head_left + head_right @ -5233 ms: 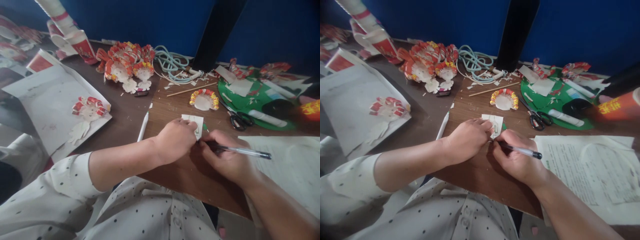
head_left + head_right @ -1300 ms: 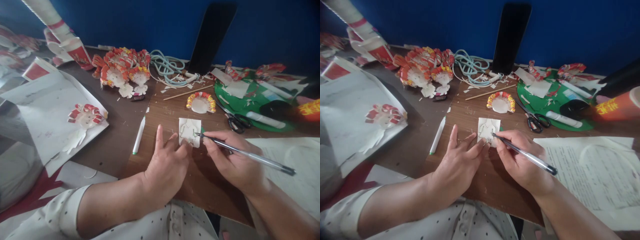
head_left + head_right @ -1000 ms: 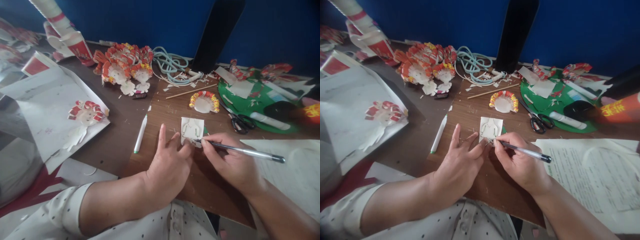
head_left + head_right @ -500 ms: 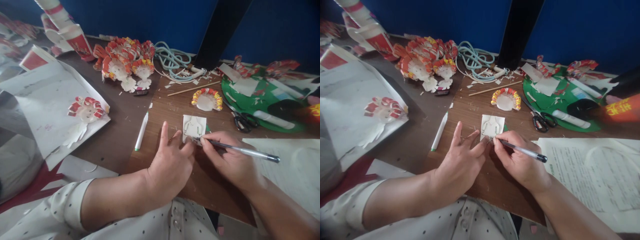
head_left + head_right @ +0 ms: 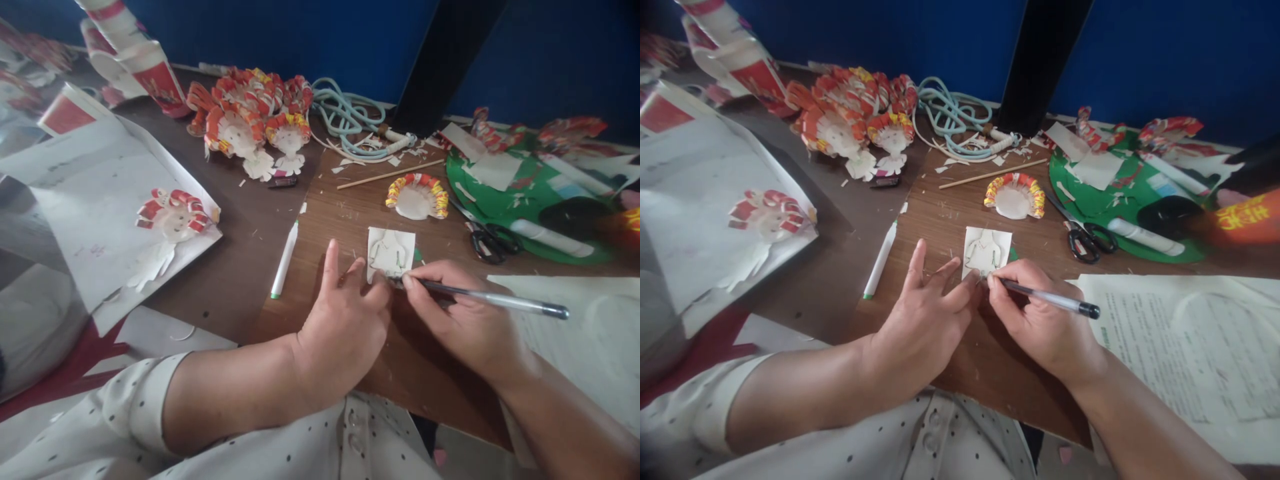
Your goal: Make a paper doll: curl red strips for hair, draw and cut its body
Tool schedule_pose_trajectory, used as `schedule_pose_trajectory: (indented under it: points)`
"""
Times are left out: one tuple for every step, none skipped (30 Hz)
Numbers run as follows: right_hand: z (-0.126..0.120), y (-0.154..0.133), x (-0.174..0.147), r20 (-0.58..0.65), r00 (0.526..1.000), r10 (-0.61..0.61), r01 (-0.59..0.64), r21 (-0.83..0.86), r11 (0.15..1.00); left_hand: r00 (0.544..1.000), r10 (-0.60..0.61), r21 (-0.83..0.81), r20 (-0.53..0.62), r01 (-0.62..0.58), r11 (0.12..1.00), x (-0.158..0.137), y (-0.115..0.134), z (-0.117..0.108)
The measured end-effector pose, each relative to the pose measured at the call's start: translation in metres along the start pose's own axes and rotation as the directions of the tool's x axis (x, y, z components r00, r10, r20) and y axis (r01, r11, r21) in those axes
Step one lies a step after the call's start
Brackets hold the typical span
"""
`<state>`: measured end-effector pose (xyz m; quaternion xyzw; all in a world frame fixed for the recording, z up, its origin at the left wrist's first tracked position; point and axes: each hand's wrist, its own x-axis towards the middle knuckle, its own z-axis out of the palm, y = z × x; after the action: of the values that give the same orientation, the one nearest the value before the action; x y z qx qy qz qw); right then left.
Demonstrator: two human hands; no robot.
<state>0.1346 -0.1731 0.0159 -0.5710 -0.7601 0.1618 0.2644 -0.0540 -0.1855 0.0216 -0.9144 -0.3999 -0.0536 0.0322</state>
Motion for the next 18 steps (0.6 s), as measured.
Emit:
schedule_pose_trajectory:
  points:
    - [0.0, 0.0, 0.0, -0.001, 1.0, 0.005, -0.005, 0.003, 1.0, 1.0, 0.001, 0.002, -0.005, -0.001, 1.0, 0.0, 0.0, 0.0]
    - [0.0, -0.001, 0.0, 0.002, 1.0, 0.009, -0.009, 0.01, 1.0, 1.0, 0.001, 0.004, -0.009, -0.001, 1.0, 0.0, 0.0, 0.001]
    - [0.0, -0.001, 0.001, 0.005, 1.0, 0.01, -0.01, 0.022, 1.0, 1.0, 0.002, 0.008, -0.014, -0.002, 1.0, 0.0, 0.0, 0.001]
    - [0.0, -0.001, 0.001, 0.008, 1.0, 0.01, -0.01, 0.038, 0.999, 1.0, 0.002, 0.013, -0.019, -0.002, 1.0, 0.0, 0.0, 0.001]
    - [-0.001, -0.002, 0.002, 0.011, 1.0, 0.01, -0.011, 0.055, 0.998, 1.0, 0.002, 0.019, -0.023, -0.001, 1.0, 0.0, 0.0, 0.002]
    - [-0.001, -0.002, 0.003, 0.013, 1.0, 0.011, -0.012, 0.071, 0.997, 1.0, 0.002, 0.026, -0.028, -0.002, 1.0, 0.0, 0.001, 0.002]
    - [-0.001, -0.002, 0.004, 0.017, 1.0, 0.015, -0.017, 0.082, 0.996, 0.999, 0.004, 0.033, -0.033, -0.003, 0.999, 0.0, 0.001, 0.002]
    - [-0.001, -0.002, 0.005, 0.018, 1.0, 0.021, -0.023, 0.089, 0.996, 0.999, 0.006, 0.039, -0.037, -0.005, 0.999, 0.0, 0.001, 0.002]
    - [-0.002, -0.003, 0.006, 0.022, 0.999, 0.031, -0.032, 0.09, 0.995, 0.999, 0.011, 0.045, -0.037, -0.009, 0.999, 0.0, 0.001, 0.002]
    - [-0.003, -0.003, 0.008, 0.027, 0.999, 0.039, -0.041, 0.089, 0.995, 0.999, 0.016, 0.049, -0.033, -0.014, 0.999, 0.0, 0.002, 0.002]
    - [-0.003, -0.004, 0.009, 0.029, 0.999, 0.043, -0.046, 0.087, 0.995, 0.999, 0.022, 0.051, -0.027, -0.02, 0.998, 0.0, 0.002, 0.001]
    - [-0.004, -0.005, 0.011, 0.031, 0.998, 0.047, -0.049, 0.083, 0.995, 0.999, 0.026, 0.053, -0.022, -0.025, 0.998, 0.001, 0.002, 0.001]
    - [-0.004, -0.006, 0.013, 0.032, 0.998, 0.048, -0.05, 0.081, 0.995, 0.999, 0.029, 0.055, -0.019, -0.028, 0.998, 0.001, 0.002, 0.001]
    - [-0.005, -0.006, 0.015, 0.033, 0.998, 0.049, -0.052, 0.082, 0.995, 0.999, 0.031, 0.056, -0.017, -0.03, 0.998, 0.001, 0.002, 0.0]
    - [-0.005, -0.007, 0.017, 0.038, 0.998, 0.053, -0.056, 0.085, 0.995, 0.999, 0.032, 0.058, -0.018, -0.031, 0.998, 0.001, 0.002, 0.0]
    - [-0.006, -0.008, 0.018, 0.043, 0.997, 0.059, -0.063, 0.091, 0.994, 0.999, 0.032, 0.061, -0.02, -0.03, 0.998, 0.001, 0.002, 0.0]
    - [-0.006, -0.008, 0.02, 0.054, 0.996, 0.07, -0.075, 0.1, 0.992, 0.999, 0.032, 0.063, -0.021, -0.031, 0.998, 0.001, 0.002, 0.0]
    - [-0.007, -0.008, 0.022, 0.073, 0.994, 0.084, -0.092, 0.111, 0.99, 0.999, 0.032, 0.065, -0.018, -0.031, 0.997, 0.002, 0.002, 0.0]
